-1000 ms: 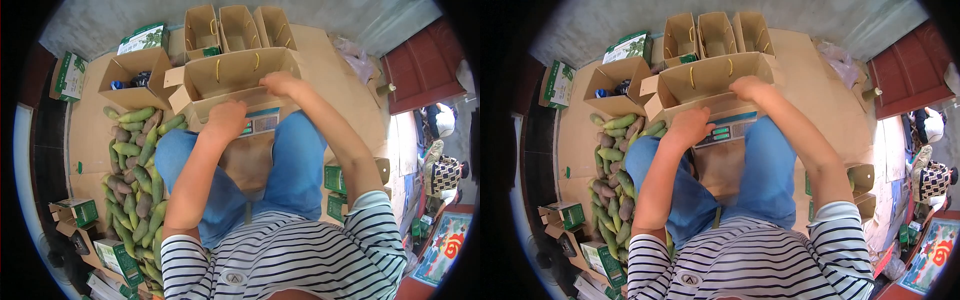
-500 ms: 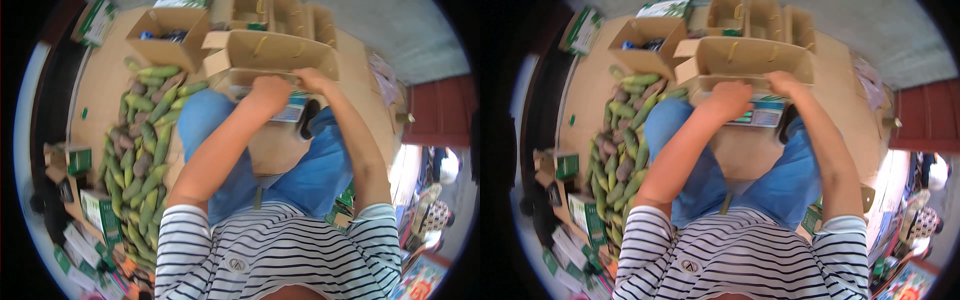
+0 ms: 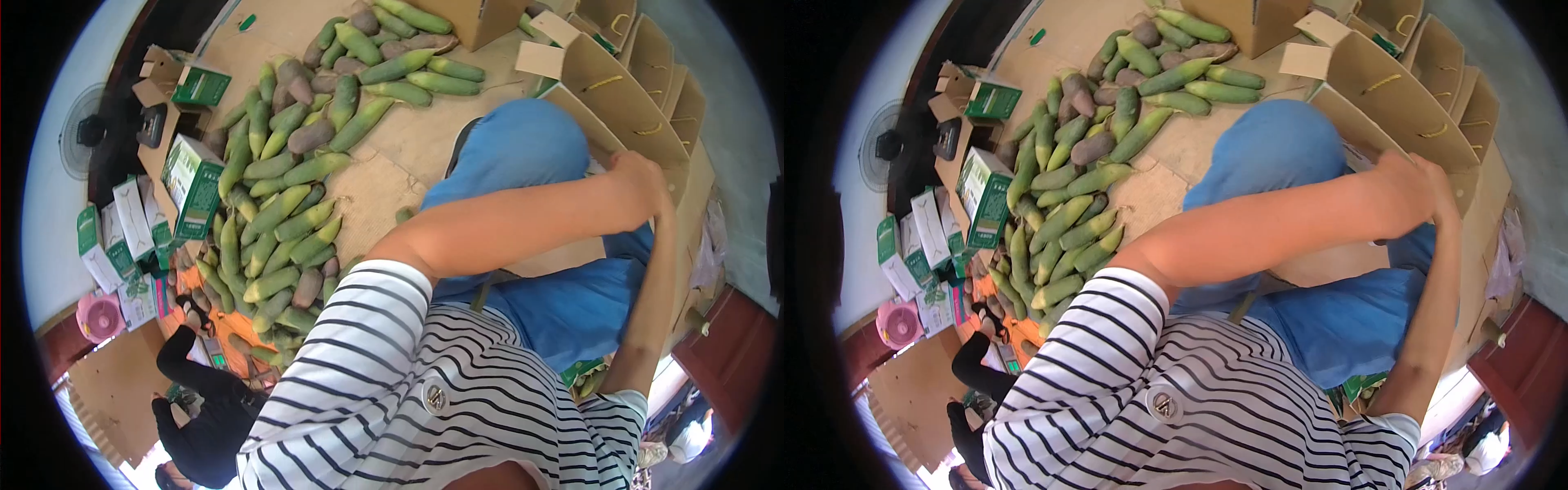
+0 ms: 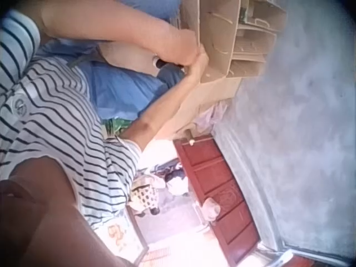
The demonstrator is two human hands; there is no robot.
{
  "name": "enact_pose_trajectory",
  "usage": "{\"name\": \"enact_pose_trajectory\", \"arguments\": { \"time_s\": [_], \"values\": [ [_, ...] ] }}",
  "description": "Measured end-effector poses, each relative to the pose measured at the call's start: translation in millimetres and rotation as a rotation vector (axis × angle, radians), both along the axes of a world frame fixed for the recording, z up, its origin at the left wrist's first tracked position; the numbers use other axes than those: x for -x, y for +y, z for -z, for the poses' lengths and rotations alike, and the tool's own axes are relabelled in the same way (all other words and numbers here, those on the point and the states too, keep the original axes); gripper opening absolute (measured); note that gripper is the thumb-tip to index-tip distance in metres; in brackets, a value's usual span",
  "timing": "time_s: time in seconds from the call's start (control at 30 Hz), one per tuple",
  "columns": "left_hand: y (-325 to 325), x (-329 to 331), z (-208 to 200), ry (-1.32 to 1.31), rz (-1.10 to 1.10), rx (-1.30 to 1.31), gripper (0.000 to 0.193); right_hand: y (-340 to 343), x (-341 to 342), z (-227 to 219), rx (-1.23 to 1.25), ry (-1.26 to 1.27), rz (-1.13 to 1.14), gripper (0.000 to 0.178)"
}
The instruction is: The person sorts ears of corn by hand, weighing them on a digital scale, then places them into individual paper bags.
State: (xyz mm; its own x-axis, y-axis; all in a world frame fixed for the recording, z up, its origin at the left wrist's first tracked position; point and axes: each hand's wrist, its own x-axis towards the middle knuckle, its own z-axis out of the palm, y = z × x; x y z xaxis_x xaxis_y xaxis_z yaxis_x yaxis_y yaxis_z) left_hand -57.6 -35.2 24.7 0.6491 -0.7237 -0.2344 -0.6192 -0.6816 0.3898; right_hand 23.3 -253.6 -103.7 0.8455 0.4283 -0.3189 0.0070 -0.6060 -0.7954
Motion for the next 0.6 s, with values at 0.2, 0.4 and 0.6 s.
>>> {"name": "enact_pose_trajectory", "arguments": {
  "time_s": [0.2,0.4,0.6],
  "values": [
    [78,44,21,-0.241,-0.421,1.088,0.026,19,9,-14,0.318,-0.200,-0.163,0.029],
    [279,160,162,-0.154,-1.038,0.177,0.033,4,13,-10,0.452,-0.285,-0.161,0.039],
    [377,413,289,0.414,-1.457,-0.681,0.035,34,22,-24,0.482,-0.188,-0.109,0.038]
  ]
}}
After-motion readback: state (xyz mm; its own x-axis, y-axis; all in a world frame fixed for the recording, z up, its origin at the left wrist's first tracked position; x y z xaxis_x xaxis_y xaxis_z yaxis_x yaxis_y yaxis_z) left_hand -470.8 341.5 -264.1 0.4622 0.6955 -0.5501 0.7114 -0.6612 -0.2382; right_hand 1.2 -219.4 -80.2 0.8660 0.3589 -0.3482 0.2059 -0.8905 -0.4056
